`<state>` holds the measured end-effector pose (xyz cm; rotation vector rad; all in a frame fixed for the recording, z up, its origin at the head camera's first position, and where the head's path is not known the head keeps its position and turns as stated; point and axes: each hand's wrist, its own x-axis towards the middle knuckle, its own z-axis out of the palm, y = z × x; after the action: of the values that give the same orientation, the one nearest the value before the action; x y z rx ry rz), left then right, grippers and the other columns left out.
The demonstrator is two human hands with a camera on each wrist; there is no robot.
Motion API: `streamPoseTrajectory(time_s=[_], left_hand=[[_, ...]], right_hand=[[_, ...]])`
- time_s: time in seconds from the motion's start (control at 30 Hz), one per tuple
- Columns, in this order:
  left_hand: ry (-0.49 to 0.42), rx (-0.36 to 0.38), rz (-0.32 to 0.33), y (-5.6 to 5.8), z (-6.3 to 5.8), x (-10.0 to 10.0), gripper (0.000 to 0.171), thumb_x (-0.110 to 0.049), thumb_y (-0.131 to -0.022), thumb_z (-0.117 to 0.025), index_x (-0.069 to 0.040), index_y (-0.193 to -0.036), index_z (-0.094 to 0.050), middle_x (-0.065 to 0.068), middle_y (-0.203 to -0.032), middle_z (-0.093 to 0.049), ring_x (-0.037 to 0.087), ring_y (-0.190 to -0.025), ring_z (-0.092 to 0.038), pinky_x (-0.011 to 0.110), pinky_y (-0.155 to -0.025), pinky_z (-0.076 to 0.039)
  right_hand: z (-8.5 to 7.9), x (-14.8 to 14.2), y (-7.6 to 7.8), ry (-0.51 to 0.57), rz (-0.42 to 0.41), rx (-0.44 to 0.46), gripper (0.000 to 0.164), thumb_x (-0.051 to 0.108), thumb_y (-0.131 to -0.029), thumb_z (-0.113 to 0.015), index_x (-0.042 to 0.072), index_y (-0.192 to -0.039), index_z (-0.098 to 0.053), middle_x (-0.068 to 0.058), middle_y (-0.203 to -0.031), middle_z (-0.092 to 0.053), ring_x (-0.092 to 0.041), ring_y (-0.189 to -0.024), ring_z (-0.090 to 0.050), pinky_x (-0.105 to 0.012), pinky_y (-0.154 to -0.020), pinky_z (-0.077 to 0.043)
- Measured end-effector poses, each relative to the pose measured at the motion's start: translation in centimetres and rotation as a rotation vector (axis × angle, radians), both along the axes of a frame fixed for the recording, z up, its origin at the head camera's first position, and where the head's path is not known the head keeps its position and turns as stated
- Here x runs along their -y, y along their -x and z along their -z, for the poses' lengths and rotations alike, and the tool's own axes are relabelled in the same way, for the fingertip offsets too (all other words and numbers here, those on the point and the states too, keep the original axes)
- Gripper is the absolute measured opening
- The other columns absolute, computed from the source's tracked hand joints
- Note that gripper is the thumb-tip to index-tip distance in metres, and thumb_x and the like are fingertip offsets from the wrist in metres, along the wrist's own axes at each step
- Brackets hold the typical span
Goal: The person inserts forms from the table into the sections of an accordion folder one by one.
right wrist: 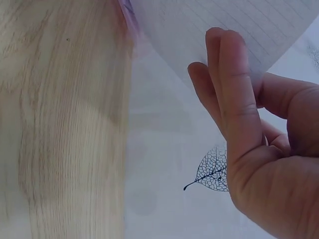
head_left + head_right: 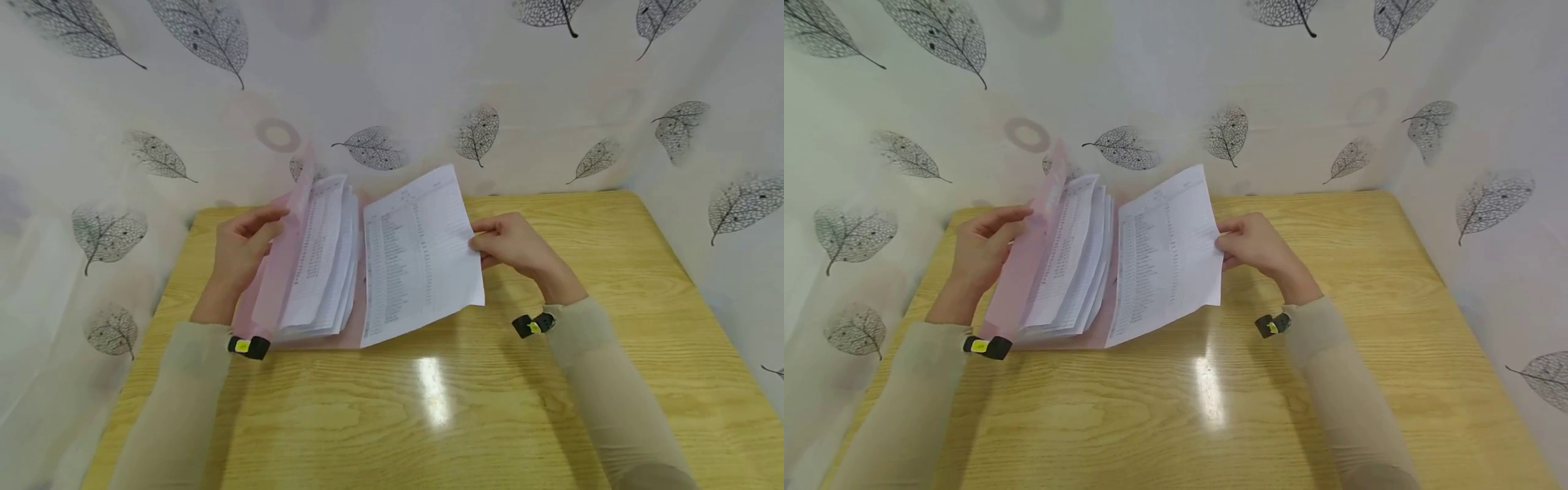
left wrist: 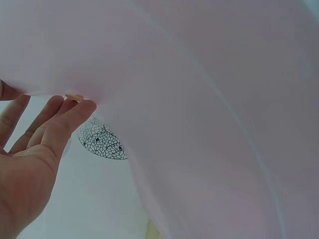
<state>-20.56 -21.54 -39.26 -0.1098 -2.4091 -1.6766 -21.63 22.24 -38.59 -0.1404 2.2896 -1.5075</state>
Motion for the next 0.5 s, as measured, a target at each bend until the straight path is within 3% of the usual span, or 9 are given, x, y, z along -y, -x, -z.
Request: streamPoseTrajectory(time_s=[0.27, 0.5], left_hand=[[-0.013, 0.007, -0.001, 0.1, -0.01, -0.04, 0.031, -0.017, -0.102, -0.065, 0.0, -0.126, -0.074, -0.025, -0.105, -0.072, 0.004, -0.084, -0.06, 0.016, -0.064, -0.05], [-0.011, 0.031, -0.003, 0.09, -0.06, -0.07, 0.031, -0.019, -0.103, -0.064, -0.003, -0.128, -0.074, -0.025, -0.106, -0.071, 0.005, -0.088, -0.06, 0.016, -0.066, -0.051]], right_hand=[[0.08, 0.16, 0.02, 0.012, -0.018, 0.003, 0.043, 0.003, -0.101, -0.058, -0.012, -0.141, -0.059, -0.036, -0.125, -0.069, -0.012, -0.079, -0.076, -0.032, -0.074, -0.065], [0.7, 0.72, 0.12, 0.072, 0.023, 0.021, 0.042, 0.003, -0.102, -0.056, -0.014, -0.14, -0.058, -0.039, -0.126, -0.067, -0.012, -0.078, -0.077, -0.032, -0.075, -0.065]])
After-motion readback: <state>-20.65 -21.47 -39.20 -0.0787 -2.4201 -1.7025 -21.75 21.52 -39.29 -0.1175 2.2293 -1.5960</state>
